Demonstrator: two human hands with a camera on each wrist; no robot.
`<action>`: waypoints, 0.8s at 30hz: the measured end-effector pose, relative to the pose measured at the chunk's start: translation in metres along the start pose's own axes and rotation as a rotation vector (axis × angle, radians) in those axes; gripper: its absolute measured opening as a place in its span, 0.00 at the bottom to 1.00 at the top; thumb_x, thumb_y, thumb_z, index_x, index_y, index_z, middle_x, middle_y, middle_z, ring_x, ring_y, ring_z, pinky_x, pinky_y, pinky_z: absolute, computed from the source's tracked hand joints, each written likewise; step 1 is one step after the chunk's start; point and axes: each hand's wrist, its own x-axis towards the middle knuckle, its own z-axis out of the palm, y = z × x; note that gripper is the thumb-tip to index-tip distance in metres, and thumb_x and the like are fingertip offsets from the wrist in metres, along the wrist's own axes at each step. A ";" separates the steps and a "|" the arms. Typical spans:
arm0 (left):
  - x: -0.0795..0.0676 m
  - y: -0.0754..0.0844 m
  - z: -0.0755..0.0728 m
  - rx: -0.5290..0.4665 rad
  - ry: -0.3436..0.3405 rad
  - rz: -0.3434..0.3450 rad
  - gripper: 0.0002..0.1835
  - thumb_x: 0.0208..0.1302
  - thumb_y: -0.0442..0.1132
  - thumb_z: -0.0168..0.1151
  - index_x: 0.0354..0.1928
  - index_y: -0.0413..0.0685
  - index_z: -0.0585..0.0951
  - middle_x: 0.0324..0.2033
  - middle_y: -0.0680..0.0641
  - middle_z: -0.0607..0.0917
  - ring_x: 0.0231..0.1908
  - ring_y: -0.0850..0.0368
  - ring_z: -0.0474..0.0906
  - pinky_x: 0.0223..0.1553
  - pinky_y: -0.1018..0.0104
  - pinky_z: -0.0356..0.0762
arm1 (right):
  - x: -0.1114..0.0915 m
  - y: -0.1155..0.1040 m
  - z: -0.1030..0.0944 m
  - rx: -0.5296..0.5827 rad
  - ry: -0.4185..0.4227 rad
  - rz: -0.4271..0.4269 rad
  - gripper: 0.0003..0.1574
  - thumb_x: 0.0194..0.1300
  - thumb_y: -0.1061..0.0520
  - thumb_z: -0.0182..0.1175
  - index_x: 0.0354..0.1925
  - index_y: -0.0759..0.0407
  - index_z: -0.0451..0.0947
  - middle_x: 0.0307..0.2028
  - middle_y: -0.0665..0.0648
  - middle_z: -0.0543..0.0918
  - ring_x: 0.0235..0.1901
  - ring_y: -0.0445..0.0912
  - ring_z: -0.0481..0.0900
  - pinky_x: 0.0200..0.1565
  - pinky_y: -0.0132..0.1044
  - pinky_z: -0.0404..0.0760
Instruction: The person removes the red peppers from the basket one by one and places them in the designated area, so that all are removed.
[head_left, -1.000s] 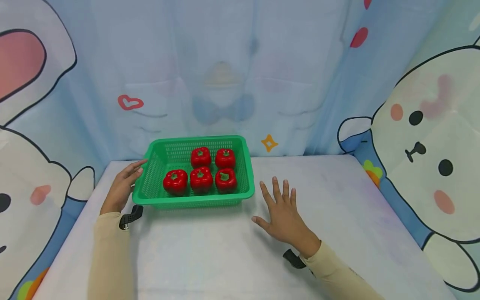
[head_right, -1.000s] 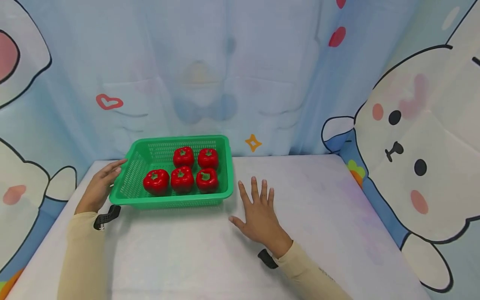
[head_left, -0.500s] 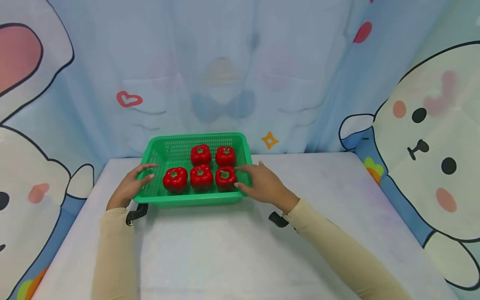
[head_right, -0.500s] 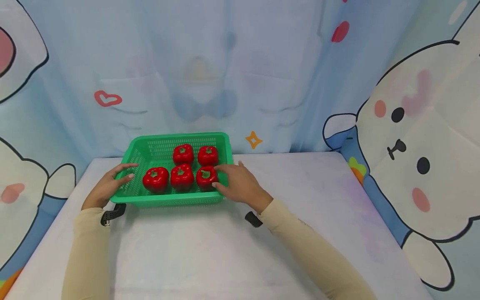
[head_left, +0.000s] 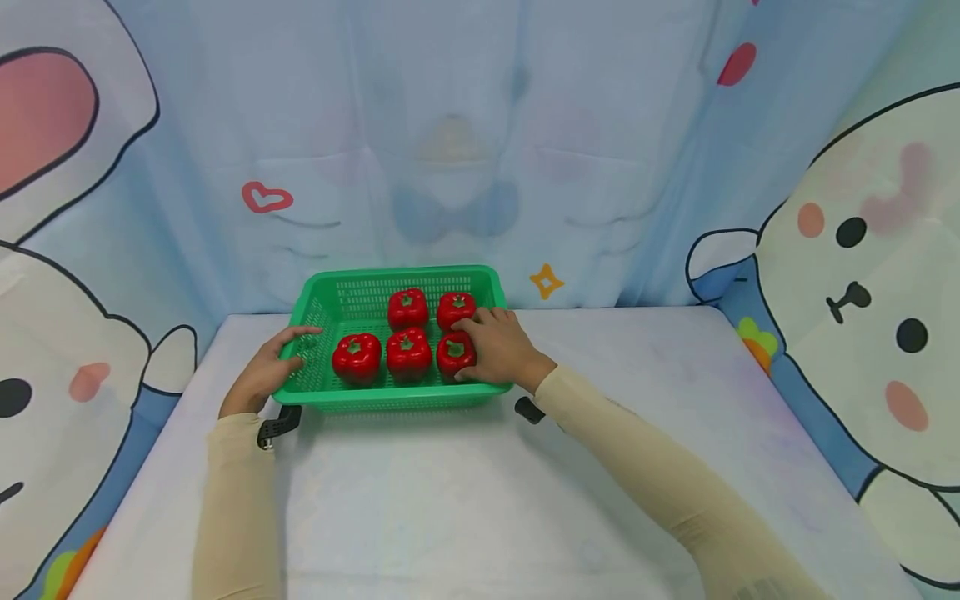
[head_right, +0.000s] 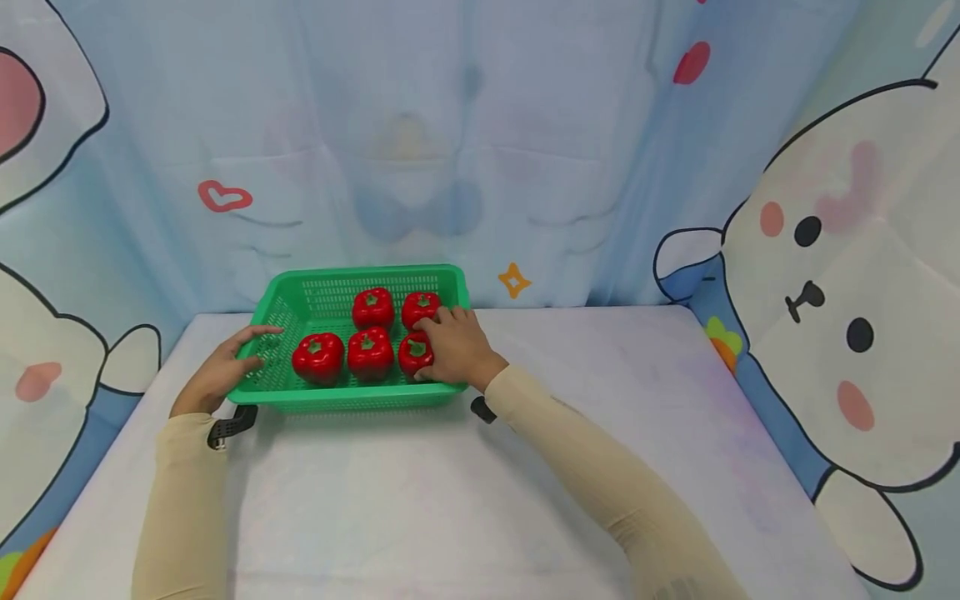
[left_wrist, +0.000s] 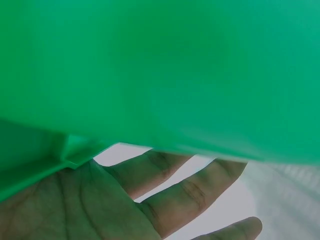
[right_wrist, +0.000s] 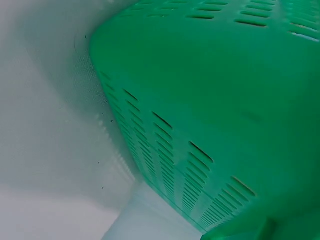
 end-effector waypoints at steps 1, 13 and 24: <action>0.000 0.000 0.000 -0.003 0.002 -0.003 0.32 0.66 0.28 0.44 0.72 0.51 0.64 0.78 0.39 0.45 0.53 0.41 0.61 0.39 0.60 0.68 | 0.002 0.000 0.001 -0.016 -0.008 0.007 0.47 0.53 0.33 0.70 0.67 0.47 0.70 0.58 0.59 0.74 0.55 0.54 0.67 0.60 0.50 0.65; -0.003 -0.007 0.001 -0.006 0.013 0.012 0.33 0.66 0.27 0.42 0.73 0.51 0.63 0.78 0.40 0.44 0.65 0.37 0.51 0.36 0.59 0.66 | 0.013 -0.004 0.004 -0.110 -0.050 -0.007 0.46 0.50 0.29 0.69 0.62 0.49 0.73 0.56 0.57 0.77 0.55 0.53 0.67 0.59 0.52 0.62; -0.005 -0.013 0.000 -0.004 0.035 0.008 0.33 0.65 0.27 0.42 0.73 0.52 0.64 0.78 0.40 0.44 0.66 0.37 0.52 0.38 0.57 0.65 | 0.014 0.003 0.003 0.167 0.041 -0.007 0.48 0.52 0.33 0.70 0.63 0.56 0.71 0.56 0.53 0.79 0.54 0.47 0.77 0.63 0.53 0.66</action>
